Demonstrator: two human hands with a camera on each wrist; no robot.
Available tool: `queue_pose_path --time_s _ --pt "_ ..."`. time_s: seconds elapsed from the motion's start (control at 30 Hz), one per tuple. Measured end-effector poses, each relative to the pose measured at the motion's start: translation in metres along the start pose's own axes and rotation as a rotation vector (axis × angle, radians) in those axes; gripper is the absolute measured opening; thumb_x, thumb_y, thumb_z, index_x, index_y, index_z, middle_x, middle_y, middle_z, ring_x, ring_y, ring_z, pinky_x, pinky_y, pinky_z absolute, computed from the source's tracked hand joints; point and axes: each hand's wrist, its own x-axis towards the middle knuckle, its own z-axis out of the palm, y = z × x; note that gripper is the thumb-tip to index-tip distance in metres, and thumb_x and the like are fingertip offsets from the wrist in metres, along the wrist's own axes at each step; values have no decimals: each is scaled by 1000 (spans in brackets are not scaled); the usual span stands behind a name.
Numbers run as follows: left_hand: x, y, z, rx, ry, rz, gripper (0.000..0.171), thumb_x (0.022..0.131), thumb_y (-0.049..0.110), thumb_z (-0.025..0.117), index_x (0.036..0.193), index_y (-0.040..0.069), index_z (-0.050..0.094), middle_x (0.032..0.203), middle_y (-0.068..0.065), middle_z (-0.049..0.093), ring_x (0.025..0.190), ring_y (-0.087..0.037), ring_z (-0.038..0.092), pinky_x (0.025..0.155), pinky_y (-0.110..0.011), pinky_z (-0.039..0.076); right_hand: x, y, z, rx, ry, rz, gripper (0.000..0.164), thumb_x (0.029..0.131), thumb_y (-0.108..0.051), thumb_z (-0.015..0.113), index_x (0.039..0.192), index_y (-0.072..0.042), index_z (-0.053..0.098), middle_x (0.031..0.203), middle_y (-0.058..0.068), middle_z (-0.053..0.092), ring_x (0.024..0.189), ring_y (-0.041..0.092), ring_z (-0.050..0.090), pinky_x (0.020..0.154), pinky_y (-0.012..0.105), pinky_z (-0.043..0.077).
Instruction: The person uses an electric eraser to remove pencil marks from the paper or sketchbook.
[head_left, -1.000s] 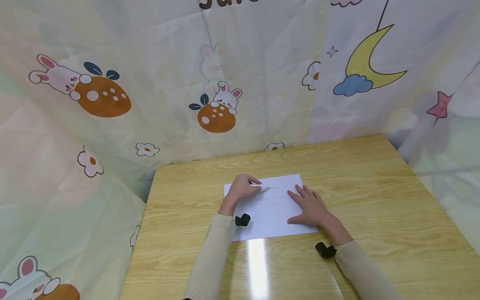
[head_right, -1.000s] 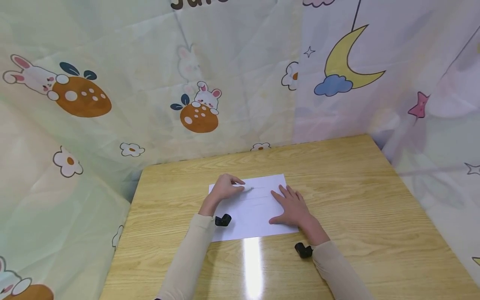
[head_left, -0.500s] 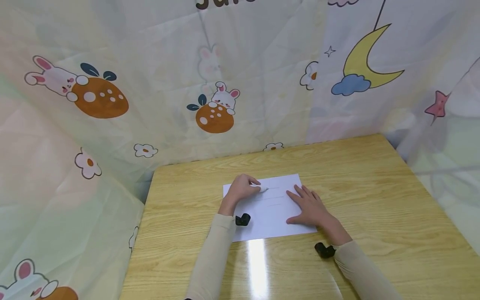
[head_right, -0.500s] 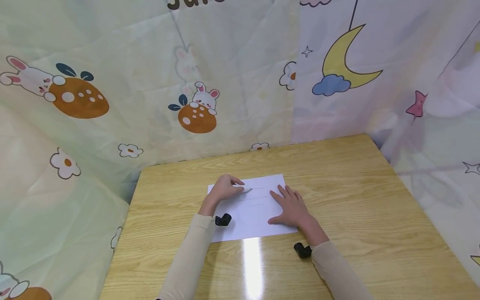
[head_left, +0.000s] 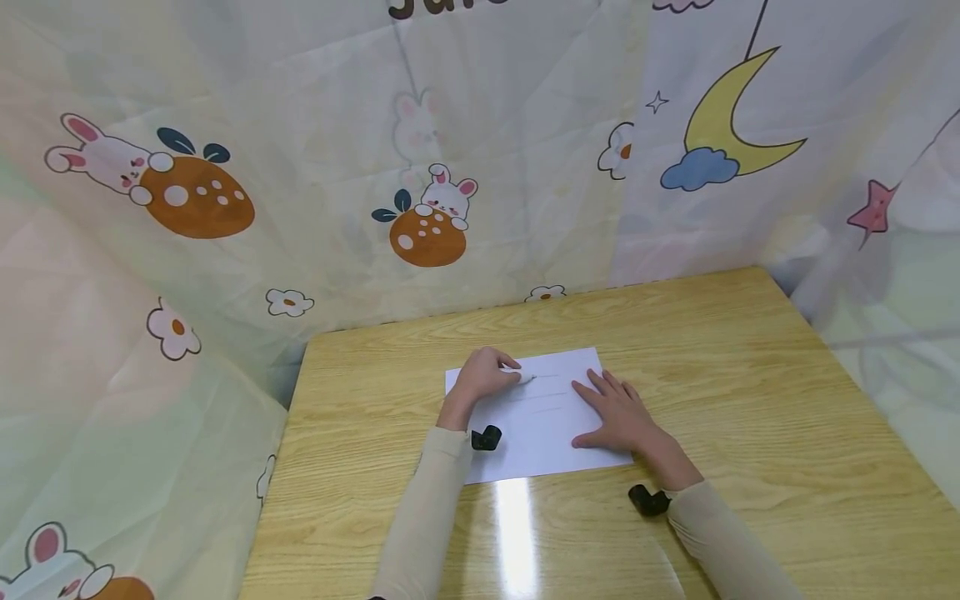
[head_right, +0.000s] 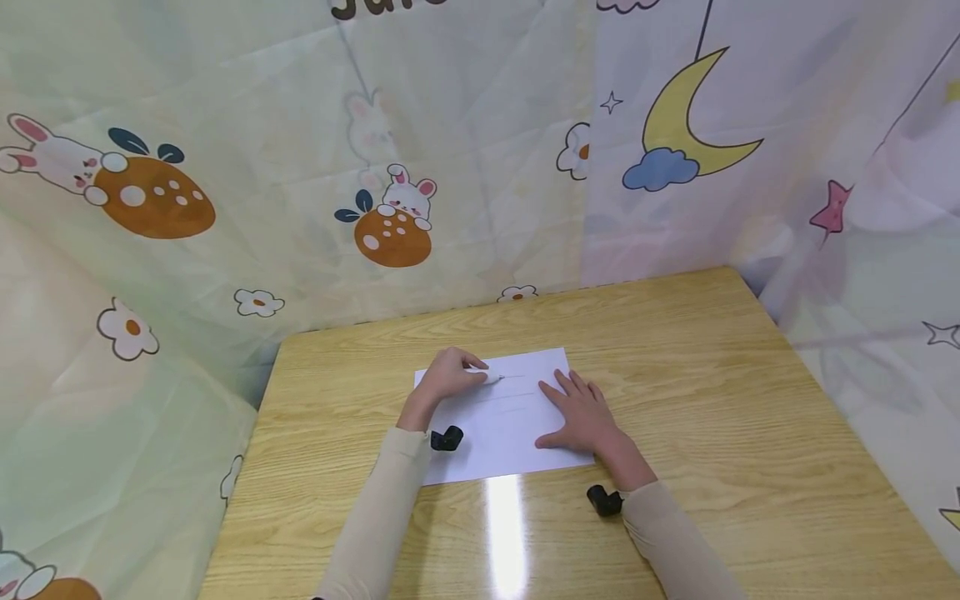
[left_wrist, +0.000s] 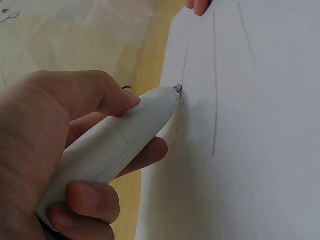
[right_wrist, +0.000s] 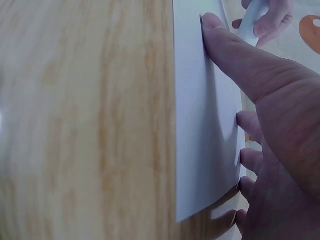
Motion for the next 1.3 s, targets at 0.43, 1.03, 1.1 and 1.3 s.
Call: queue_pose_path --time_s 0.43,1.03,1.1,1.3 --pt "-2 -2 3 -29 2 4 18 84 29 71 98 21 80 106 2 69 83 -13 59 67 -30 47 0 -1 3 3 0 -4 100 72 -57 78 150 -10 37 156 22 21 142 46 11 106 65 9" --pt "0 -3 4 -31 11 -10 16 84 29 72 96 21 79 107 2 68 84 -13 57 68 -30 46 0 -3 -2 3 -1 8 100 72 -56 79 150 -10 37 156 22 20 142 46 10 107 65 8" --pt "-1 -4 4 -32 15 -18 16 85 29 72 96 22 79 107 2 68 86 -14 56 69 -31 46 0 -2 -1 2 -4 6 100 72 -57 78 151 -11 37 156 22 20 142 45 10 107 64 8" --pt "1 -3 5 -20 16 -2 17 85 30 71 97 22 79 106 3 69 85 -12 57 69 -30 46 2 0 1 0 -6 8 101 72 -60 77 151 -12 36 157 21 19 142 45 10 107 64 8"
